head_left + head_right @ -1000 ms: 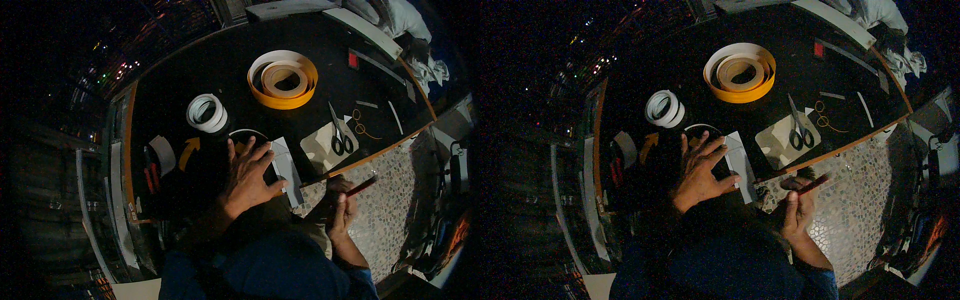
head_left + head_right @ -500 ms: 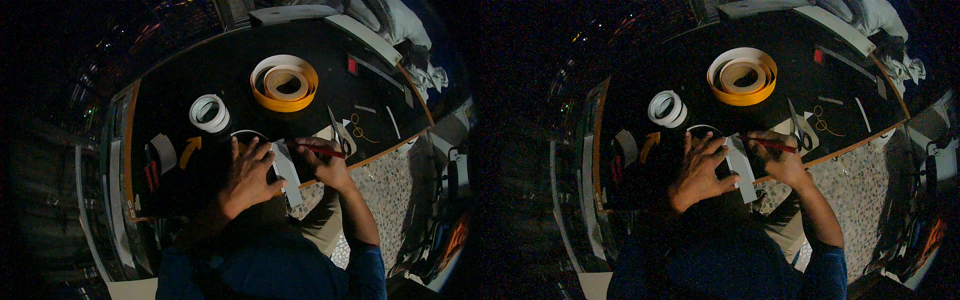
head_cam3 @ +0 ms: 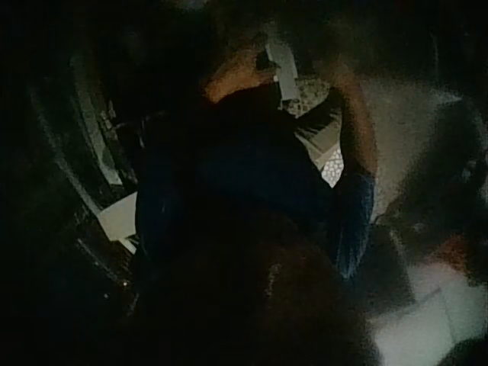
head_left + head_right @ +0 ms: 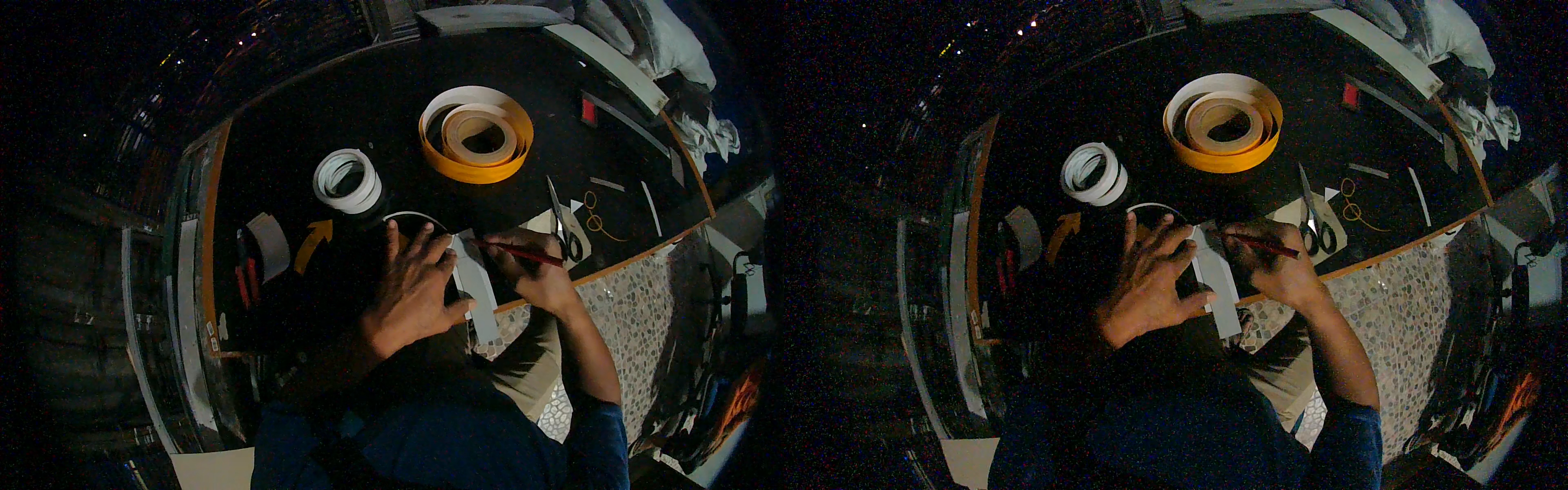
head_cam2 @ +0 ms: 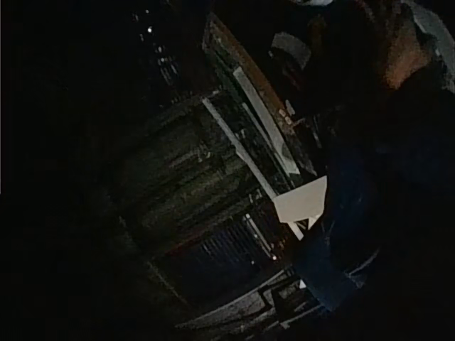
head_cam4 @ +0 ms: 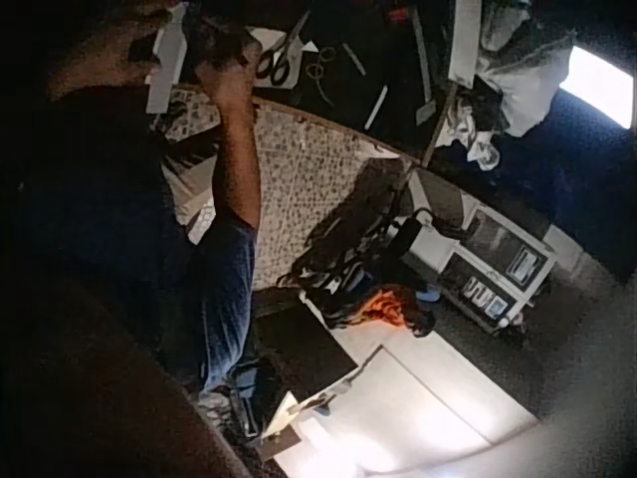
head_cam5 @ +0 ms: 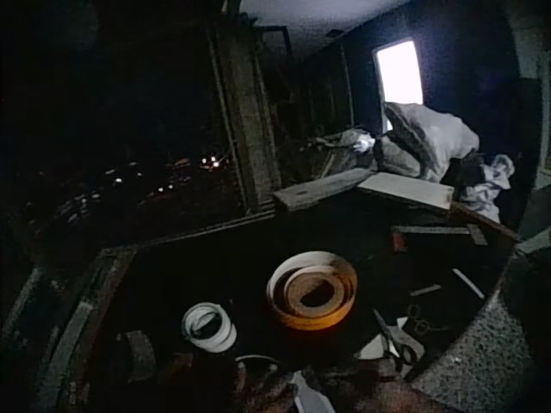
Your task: The person uses scissors to cut a shape out of a piece of white material.
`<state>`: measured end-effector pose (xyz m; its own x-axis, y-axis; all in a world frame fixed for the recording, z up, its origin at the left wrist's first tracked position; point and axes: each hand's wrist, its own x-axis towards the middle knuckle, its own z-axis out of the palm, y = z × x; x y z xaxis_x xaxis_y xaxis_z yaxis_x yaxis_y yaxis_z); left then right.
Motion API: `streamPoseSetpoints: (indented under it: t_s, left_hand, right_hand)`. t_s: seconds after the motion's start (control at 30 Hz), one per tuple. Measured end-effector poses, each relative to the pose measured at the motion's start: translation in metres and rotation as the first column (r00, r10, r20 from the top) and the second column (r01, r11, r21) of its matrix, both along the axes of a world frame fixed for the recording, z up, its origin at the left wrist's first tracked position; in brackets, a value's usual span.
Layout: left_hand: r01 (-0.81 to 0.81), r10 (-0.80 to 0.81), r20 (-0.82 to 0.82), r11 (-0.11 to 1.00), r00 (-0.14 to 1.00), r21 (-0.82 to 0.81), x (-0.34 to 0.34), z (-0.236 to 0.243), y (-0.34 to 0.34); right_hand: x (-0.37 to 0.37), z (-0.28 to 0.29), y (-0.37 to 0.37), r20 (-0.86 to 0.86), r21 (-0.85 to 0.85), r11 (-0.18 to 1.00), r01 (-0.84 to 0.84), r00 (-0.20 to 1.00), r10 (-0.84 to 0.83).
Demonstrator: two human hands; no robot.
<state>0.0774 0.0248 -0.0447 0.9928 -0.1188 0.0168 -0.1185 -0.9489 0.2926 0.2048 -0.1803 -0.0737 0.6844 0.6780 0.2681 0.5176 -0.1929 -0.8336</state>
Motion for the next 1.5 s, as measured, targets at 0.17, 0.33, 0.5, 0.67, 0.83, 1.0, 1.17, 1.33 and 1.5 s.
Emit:
streamPoseSetpoints:
  t_s: [0.17, 0.33, 0.5, 0.67, 0.83, 1.0, 1.17, 1.33, 1.5]
  left_hand:
    - [-0.002, 0.002, -0.002, 1.0, 1.0, -0.031, -0.001, -0.002, 0.001]
    - [-0.003, 0.003, -0.009, 1.0, 1.0, -0.017, -0.001, -0.003, 0.001]
    - [-0.001, 0.001, 0.011, 1.0, 1.0, -0.018, -0.001, -0.004, 0.001]
    - [-0.019, 0.02, 0.016, 0.999, 1.0, -0.026, -0.001, -0.005, 0.0]
    - [-0.024, 0.025, 0.009, 0.999, 1.0, -0.025, -0.002, -0.004, -0.001]
    - [-0.021, 0.022, 0.027, 1.0, 0.999, -0.021, -0.002, -0.005, -0.001]
    - [-0.03, 0.03, 0.035, 1.0, 0.999, -0.004, -0.003, -0.007, 0.0]
    - [-0.031, 0.031, 0.018, 1.0, 0.999, -0.002, -0.002, -0.004, -0.001]
    - [-0.024, 0.023, 0.034, 1.0, 0.999, 0.012, -0.003, -0.007, -0.001]
  right_hand:
    - [-0.002, 0.015, 0.011, 0.043, 0.061, 0.996, -0.071, 0.997, 0.068]
    - [-0.004, 0.013, 0.012, 0.067, 0.101, 0.993, -0.057, 0.996, 0.051]
    - [-0.002, 0.003, 0.002, 0.016, 0.034, 0.999, -0.035, 0.999, 0.034]
    - [-0.004, 0.001, 0.001, -0.012, 0.049, 0.998, -0.031, 0.999, 0.032]
    - [-0.003, -0.002, 0.007, 0.002, 0.126, 0.991, -0.043, 0.999, 0.043]
    - [-0.002, 0.004, 0.012, 0.012, 0.159, 0.985, -0.07, 0.998, 0.069]
    - [-0.001, 0.009, 0.014, 0.032, 0.11, 0.989, -0.095, 0.995, 0.092]
    - [-0.002, 0.014, 0.004, 0.03, 0.1, 0.991, -0.095, 0.995, 0.092]
    - [0.001, 0.001, -0.02, 0.249, 0.005, 0.998, -0.062, 0.967, 0.059]
